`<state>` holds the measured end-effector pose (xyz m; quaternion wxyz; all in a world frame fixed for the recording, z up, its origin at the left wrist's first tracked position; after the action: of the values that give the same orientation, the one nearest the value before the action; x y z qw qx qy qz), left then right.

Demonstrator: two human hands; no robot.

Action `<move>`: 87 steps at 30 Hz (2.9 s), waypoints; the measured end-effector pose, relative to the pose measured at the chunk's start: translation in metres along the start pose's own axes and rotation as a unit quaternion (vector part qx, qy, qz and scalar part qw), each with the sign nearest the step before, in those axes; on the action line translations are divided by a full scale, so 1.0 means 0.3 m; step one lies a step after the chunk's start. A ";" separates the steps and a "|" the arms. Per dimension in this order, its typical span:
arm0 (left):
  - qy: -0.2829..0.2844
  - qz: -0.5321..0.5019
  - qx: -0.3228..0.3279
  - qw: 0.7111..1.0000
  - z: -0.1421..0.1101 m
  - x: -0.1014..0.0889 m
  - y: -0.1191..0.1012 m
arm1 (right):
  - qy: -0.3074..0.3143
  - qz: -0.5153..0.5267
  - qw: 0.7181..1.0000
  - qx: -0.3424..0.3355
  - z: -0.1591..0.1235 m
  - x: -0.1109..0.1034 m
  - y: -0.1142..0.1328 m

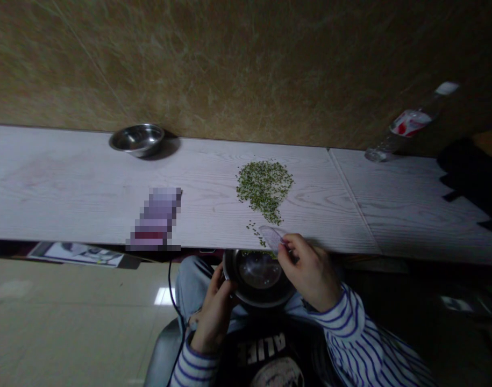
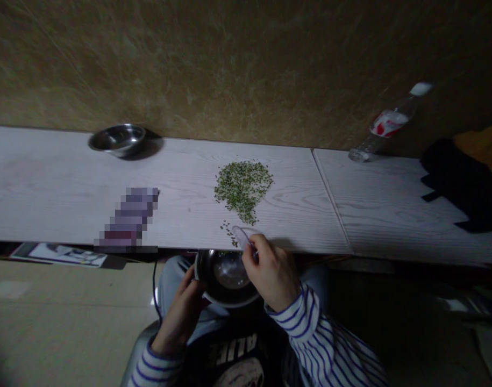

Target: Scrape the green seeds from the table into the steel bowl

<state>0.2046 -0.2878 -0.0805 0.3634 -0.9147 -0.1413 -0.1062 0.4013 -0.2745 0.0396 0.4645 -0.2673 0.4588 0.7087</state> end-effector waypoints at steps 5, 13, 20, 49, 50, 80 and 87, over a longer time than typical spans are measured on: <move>-0.012 -0.005 0.009 1.000 0.004 -0.026 -0.013 | -0.007 -0.020 1.000 0.017 0.060 0.009 -0.063; -0.006 -0.021 0.040 0.999 0.007 -0.076 -0.042 | 0.046 0.004 0.999 -0.009 0.076 0.034 -0.028; -0.005 -0.023 0.043 0.999 0.010 -0.111 -0.067 | 0.090 -0.027 0.996 -0.008 0.180 0.084 -0.058; 0.052 0.032 0.014 0.998 -0.001 -0.102 0.019 | 0.143 0.129 0.981 -0.022 0.108 0.042 -0.086; 0.050 0.028 0.014 0.998 0.000 -0.103 0.028 | 0.132 0.141 0.981 -0.010 0.100 0.035 -0.107; -0.010 0.090 -0.011 0.996 0.003 -0.034 0.024 | 0.016 0.204 0.969 0.140 -0.031 -0.088 -0.428; 0.011 0.074 -0.011 0.997 -0.003 -0.002 0.002 | 0.049 0.135 0.987 0.072 0.021 -0.100 -0.377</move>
<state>0.2041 -0.2890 -0.0804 0.3621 -0.9252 -0.0679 -0.0906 0.5166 -0.2645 0.0211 0.3597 -0.2036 0.5626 0.7160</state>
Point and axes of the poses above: each hand's wrist, its own z-axis towards the middle knuckle, its own x-axis out of the palm, y = z × x, the point moved 5 cm from there along z, towards the middle knuckle, and after that the axes turned 5 degrees about -x, right-handed, at the moved point
